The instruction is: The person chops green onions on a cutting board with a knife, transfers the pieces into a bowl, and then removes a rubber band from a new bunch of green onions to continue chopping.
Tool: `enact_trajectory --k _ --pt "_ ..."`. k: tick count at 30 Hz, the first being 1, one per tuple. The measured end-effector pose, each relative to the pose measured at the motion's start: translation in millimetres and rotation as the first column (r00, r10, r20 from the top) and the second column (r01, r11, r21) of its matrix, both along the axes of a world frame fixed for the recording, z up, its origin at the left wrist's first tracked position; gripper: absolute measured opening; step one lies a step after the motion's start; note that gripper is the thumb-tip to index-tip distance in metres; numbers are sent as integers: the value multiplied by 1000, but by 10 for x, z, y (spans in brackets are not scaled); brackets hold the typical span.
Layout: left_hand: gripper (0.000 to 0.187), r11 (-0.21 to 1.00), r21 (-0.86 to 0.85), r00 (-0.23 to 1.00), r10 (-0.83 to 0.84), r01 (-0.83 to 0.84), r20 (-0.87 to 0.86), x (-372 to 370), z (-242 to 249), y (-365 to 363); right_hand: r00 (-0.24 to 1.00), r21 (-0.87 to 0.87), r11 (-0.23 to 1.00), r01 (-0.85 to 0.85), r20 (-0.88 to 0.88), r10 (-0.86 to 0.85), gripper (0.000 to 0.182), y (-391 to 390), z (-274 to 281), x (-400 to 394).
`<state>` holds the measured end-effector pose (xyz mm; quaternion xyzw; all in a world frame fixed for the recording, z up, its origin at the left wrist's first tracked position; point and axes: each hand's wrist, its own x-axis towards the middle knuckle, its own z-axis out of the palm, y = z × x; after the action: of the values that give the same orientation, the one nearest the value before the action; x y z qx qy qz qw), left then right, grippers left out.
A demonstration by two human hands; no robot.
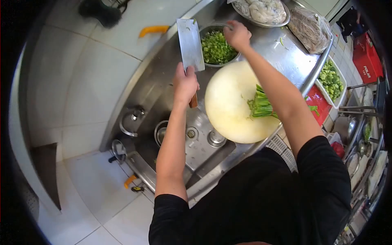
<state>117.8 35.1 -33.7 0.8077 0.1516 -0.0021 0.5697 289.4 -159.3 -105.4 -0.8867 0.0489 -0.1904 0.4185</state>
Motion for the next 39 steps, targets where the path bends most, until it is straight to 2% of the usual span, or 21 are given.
enact_trajectory --k 2,3,5,6,8,10,11,13,14,16,17,19,21,23,24,26,27,28,30,33,39 --pt "12 997 -75 996 -38 31 -82 -386 -151 -25 944 191 939 -287 -110 311 48 -506 279 -173" --pt "11 989 -132 988 -86 69 -131 -550 -241 -34 825 277 830 -483 -172 538 51 -790 323 -283" --pt "18 986 -133 955 -134 101 -265 -945 -612 10 509 303 664 -684 -454 731 61 -1236 560 -803" --pt "18 986 -114 930 -155 123 -334 -1143 -748 3 374 180 634 -752 -677 634 79 -1378 595 -1069" --pt "19 988 -125 908 -132 89 -398 -1516 -879 -91 451 -79 581 -810 -718 530 109 -1526 365 -1742" --pt "20 991 -122 884 -109 59 -454 -1703 -854 -259 469 -255 480 -839 -788 400 118 -1360 228 -2089" --pt "22 990 -137 871 -99 36 -481 -1770 -777 -363 457 -256 455 -853 -787 415 118 -1268 127 -2168" --pt "26 990 -142 859 -59 -16 -508 -1876 -676 -532 599 -415 449 -791 -678 427 98 -1113 -13 -2283" --pt "27 995 -96 867 -66 21 -494 -1912 -676 -549 576 -407 419 -812 -680 455 98 -1065 -17 -2339" --pt "28 969 192 903 -63 157 -424 -1998 -810 -568 605 -368 487 -792 -576 549 81 -952 -30 -2448" --pt "28 970 204 904 -32 131 -427 -2050 -690 -662 590 -352 478 -805 -565 577 78 -922 -59 -2525" --pt "28 884 451 930 52 127 -363 -2066 -370 -960 559 -363 426 -829 -566 605 78 -899 -153 -2586" --pt "29 856 482 903 46 185 -428 -2068 -326 -1124 541 -381 384 -841 -566 622 79 -917 -181 -2590" --pt "27 812 492 851 -12 315 -525 -2055 -360 -1222 640 -518 423 -744 -368 675 81 -964 -177 -2609" --pt "27 812 498 851 2 306 -525 -2076 -388 -1280 632 -515 418 -749 -363 685 81 -983 -153 -2621" --pt "25 806 514 843 35 295 -537 -2067 -413 -1379 641 -276 612 -741 -20 768 71 -995 -65 -2594" --pt "25 793 532 850 34 298 -526 -2069 -406 -1406 591 -139 585 -799 2 807 47 -1024 -22 -2565" --pt "25 794 534 848 45 290 -527 -2084 -417 -1432 582 -136 577 -805 4 813 47 -1043 -64 -2561" --pt "24 802 526 851 44 282 -523 -2077 -433 -1464 588 -49 586 -809 -76 806 24 -1045 -194 -2547" --pt "23 805 528 858 48 269 -511 -2109 -409 -1461 539 -171 533 -829 15 842 16 -1022 -355 -2591" --pt "26 770 550 852 15 324 -523 -2049 -153 -1305 545 -221 540 -812 40 837 15 -999 -441 -2597"
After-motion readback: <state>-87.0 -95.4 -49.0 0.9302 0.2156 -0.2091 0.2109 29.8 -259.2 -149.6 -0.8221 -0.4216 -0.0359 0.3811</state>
